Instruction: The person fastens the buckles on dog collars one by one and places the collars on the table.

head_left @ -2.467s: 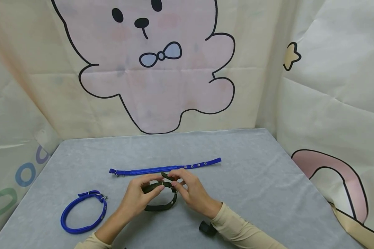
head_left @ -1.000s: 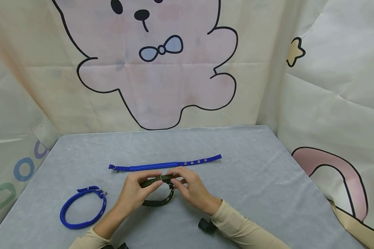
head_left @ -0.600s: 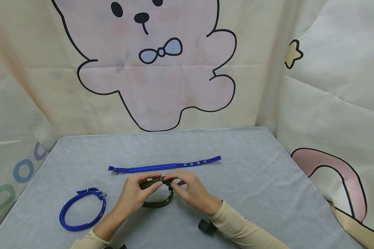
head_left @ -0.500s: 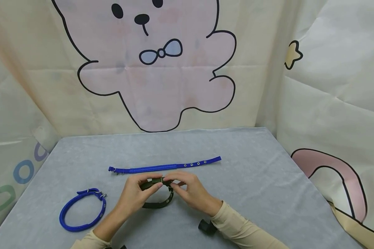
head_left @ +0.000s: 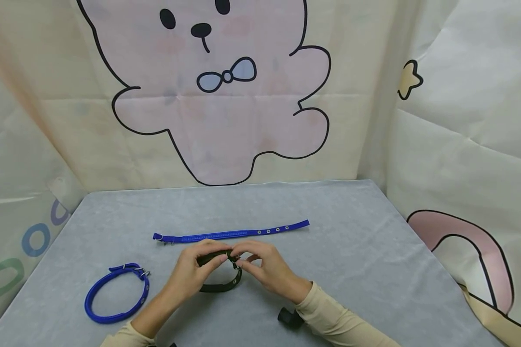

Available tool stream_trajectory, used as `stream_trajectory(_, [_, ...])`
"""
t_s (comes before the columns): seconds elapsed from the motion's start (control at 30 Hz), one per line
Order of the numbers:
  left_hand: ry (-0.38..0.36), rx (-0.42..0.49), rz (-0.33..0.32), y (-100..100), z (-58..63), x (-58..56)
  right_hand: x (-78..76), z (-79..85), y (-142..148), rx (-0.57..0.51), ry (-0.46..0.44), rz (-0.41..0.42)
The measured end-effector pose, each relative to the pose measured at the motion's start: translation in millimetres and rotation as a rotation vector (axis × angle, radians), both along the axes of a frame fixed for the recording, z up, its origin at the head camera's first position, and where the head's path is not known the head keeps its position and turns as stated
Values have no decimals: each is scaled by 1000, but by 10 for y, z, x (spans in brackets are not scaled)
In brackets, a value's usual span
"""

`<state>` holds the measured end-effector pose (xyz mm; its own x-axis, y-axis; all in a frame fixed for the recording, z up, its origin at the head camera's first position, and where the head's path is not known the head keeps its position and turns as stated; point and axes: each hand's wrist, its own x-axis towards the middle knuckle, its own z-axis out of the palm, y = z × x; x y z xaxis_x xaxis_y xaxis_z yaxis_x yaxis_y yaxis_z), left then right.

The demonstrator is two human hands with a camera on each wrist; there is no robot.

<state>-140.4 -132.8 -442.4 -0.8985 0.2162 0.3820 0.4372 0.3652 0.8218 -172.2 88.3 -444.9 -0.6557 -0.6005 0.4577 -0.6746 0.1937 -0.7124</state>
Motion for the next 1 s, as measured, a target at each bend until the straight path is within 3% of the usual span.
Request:
stream_trajectory(0.23, [-30,103,78,-61,26,-18,-16,29,13,131,-66,77])
stream_trajectory(0.4, [-27,138,84,-81,84,-15,-17,22,27,183,-89,64])
stream_trajectory(0.47, [-56,115,42,-119,116,-23,-23,17,34,180,-86,51])
stream_trajectory(0.57, [-121,2,-44,-231,185,-47,-36,14,39,153,-125,46])
stream_trajectory(0.7, [-209,-154,-207,-425,300,-74,-56,15,43,98,-276,53])
stream_trajectory(0.8, [-272,-209,-318,-553,382,-80,-73,18,40,61,-397,63])
stream_trajectory(1.0, [-395,-265,-400,-704,459,-101,-97,-15,22,47,-529,113])
